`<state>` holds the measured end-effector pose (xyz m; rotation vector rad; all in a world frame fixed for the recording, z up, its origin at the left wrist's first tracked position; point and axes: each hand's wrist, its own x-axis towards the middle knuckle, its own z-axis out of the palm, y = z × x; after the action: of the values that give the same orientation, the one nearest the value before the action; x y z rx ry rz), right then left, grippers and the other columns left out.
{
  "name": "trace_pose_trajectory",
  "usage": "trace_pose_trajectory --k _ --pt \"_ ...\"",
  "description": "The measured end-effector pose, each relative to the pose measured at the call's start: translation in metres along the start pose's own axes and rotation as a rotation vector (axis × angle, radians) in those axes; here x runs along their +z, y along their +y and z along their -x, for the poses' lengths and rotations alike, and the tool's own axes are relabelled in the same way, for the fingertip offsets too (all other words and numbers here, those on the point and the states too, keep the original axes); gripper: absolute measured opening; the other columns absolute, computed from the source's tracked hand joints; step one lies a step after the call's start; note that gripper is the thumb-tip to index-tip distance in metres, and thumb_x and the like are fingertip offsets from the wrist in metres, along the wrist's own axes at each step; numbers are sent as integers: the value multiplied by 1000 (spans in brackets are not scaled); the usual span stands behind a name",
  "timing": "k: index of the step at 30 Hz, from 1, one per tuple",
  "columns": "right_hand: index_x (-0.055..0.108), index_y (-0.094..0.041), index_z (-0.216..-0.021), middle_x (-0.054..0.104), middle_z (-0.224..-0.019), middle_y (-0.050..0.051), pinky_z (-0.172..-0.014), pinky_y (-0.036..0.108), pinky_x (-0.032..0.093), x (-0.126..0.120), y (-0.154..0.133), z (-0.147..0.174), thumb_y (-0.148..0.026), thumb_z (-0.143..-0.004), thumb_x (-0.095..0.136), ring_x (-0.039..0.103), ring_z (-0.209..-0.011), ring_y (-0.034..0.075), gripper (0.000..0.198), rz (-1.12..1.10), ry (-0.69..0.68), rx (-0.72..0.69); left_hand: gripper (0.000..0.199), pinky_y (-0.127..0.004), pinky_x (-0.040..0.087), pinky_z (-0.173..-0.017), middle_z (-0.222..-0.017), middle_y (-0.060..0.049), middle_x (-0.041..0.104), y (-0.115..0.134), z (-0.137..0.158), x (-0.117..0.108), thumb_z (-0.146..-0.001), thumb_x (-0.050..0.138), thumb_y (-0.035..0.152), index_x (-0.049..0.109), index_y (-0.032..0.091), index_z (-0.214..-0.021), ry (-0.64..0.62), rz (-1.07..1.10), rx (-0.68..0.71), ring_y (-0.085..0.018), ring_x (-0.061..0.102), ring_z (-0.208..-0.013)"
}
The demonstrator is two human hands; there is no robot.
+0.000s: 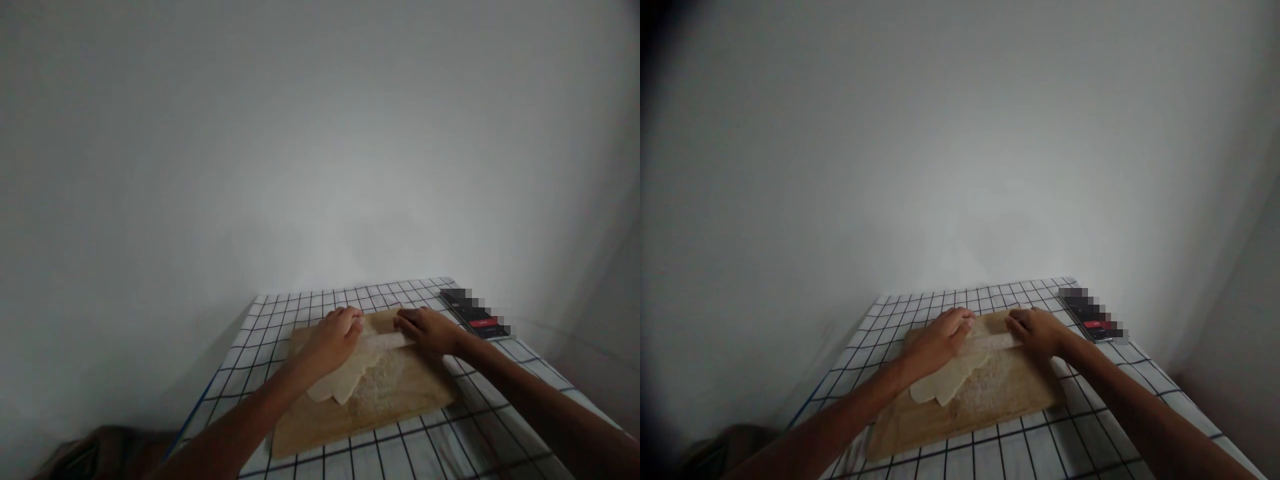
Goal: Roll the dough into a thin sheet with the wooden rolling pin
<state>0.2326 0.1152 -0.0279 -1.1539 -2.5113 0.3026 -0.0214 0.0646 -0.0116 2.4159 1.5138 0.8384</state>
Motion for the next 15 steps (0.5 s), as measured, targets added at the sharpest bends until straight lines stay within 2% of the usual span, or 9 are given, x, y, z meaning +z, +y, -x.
trace_pose_trajectory --k 4,7,9,11,15 --pt "64 -21 -114 69 -79 4 -69 29 37 3 18 -7 -37 -98 35 61 -72 19 37 26 31 -8 34 -41 38 -106 -124 -7 62 -13 -9 24 -101 30 34 57 23 -118 -26 -147 -21 -22 53 -120" --pt "62 -20 -122 68 -74 3 -68 29 37 2 22 -4 -32 -97 34 61 -69 19 39 83 53 -3 38 -49 34 -109 -135 -7 57 -16 -26 29 -101 28 37 53 24 -126 -136 -219 -64 -26 46 -130" --pt "61 -19 -124 68 -71 3 -65 28 36 1 16 -3 -29 -97 35 61 -66 18 39 69 55 -7 40 -52 33 -109 -138 -6 55 -17 -36 28 -102 27 40 52 25 -128 -218 -228 -78 -27 44 -133" --pt "59 -19 -126 69 -72 2 -64 28 36 2 6 -5 -27 -96 36 61 -66 18 38 30 67 -30 42 -49 33 -111 -140 -5 54 -17 -41 21 -102 26 42 52 26 -130 -260 -205 -52 -26 43 -134" --pt "57 -22 -127 72 -80 3 -70 30 39 13 -19 -16 -22 -93 39 66 -76 20 39 26 115 -96 45 -41 34 -112 -140 -6 55 -17 -33 -3 -102 26 45 52 25 -133 -261 -150 -45 -22 46 -132"
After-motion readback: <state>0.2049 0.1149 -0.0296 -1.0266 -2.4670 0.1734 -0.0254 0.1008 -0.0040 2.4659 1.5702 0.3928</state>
